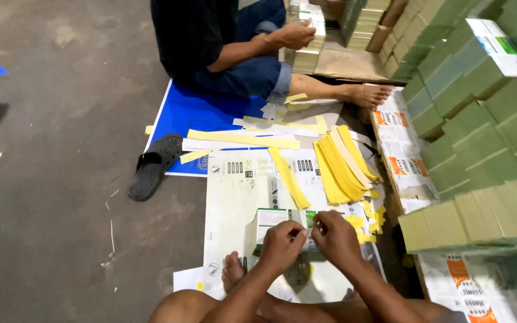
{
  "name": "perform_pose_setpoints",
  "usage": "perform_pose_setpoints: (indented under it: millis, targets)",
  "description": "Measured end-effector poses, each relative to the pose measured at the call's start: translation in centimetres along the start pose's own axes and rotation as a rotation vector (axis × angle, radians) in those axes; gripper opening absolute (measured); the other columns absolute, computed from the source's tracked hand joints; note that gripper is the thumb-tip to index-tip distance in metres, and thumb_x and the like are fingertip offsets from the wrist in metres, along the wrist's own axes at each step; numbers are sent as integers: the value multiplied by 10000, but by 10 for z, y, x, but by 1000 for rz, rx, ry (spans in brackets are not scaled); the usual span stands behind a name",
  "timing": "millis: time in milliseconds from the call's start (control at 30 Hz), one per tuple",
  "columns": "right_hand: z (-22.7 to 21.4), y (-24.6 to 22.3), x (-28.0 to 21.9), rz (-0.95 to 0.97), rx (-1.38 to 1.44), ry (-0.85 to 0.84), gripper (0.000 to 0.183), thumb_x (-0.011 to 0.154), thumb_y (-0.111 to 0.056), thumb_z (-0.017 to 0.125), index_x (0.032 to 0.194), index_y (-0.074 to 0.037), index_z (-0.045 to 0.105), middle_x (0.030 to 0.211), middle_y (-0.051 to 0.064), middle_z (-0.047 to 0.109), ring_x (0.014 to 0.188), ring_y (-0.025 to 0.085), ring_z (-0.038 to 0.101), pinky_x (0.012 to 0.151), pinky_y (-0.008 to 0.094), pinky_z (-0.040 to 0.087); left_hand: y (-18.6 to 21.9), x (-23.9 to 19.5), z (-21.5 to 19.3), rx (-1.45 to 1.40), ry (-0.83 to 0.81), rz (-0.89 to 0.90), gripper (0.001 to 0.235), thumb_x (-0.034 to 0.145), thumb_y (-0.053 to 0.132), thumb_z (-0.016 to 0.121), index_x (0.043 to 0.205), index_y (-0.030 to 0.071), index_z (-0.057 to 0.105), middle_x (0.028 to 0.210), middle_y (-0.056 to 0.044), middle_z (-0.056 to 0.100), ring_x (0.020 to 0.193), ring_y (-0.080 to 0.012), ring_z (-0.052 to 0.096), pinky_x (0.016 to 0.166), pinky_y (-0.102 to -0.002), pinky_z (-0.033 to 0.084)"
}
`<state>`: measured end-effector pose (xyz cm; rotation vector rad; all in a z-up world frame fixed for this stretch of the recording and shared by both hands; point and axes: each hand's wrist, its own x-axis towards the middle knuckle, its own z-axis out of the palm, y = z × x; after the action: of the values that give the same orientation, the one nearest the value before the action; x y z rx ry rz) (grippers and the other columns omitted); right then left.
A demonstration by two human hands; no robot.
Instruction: The person applies yellow adhesive strips to stacks of printed product packaging cards.
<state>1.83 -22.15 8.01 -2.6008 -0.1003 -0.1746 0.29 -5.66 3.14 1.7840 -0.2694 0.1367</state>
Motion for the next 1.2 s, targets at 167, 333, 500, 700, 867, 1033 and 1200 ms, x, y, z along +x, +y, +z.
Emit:
perform_pose_setpoints:
  millis: [167,333,500,700,867,1033,1200]
  targets:
    - [37,17,-61,-2,284,130,165,809,-105,782,966,-63,756,889,117,715,770,290,707,662,384,559,5,-23,12,-159,-156,-306,222,915,218,763,918,9,688,799,-70,738,723,-105,666,647,-284,532]
    - [40,15,-67,47,442,-14,209,860,-125,746,1056,-52,753,921,111,719,743,234,723,663,350,579,-15,-34,16,-86,-91,-343,200,922,195,748,929,5,686,805,-72,730,733,-121,673,662,-287,540]
    - [52,29,-64,104,552,-78,219,883,-127,740,1082,-40,773,936,101,775,762,182,747,692,319,587,-12,-37,19,11,7,-324,157,947,165,668,940,9,692,803,-77,732,739,-146,688,685,-308,544]
    - [46,22,-67,187,712,-129,345,862,-110,749,1198,-50,704,836,74,773,746,114,708,686,277,570,-7,-55,25,192,48,-416,180,964,172,614,1015,14,685,886,-155,733,804,-262,716,737,-369,543]
    - [44,16,-72,149,730,-79,353,885,-102,739,1228,-39,690,836,66,771,731,112,706,674,270,566,-6,-60,22,174,86,-271,184,966,122,593,1036,-15,694,885,-207,734,787,-336,725,716,-403,542]
    - [52,17,-74,91,651,-10,354,881,-106,748,1230,-64,705,856,69,780,732,132,741,670,276,586,-1,-62,19,225,81,-103,147,977,60,589,1033,-23,697,933,-203,739,842,-355,733,730,-408,555]
    - [44,13,-74,0,589,13,427,860,-66,727,1282,-78,662,885,82,779,736,148,748,680,279,592,11,-61,15,208,41,-19,139,971,22,597,1044,-23,707,955,-198,746,858,-356,737,745,-400,567]
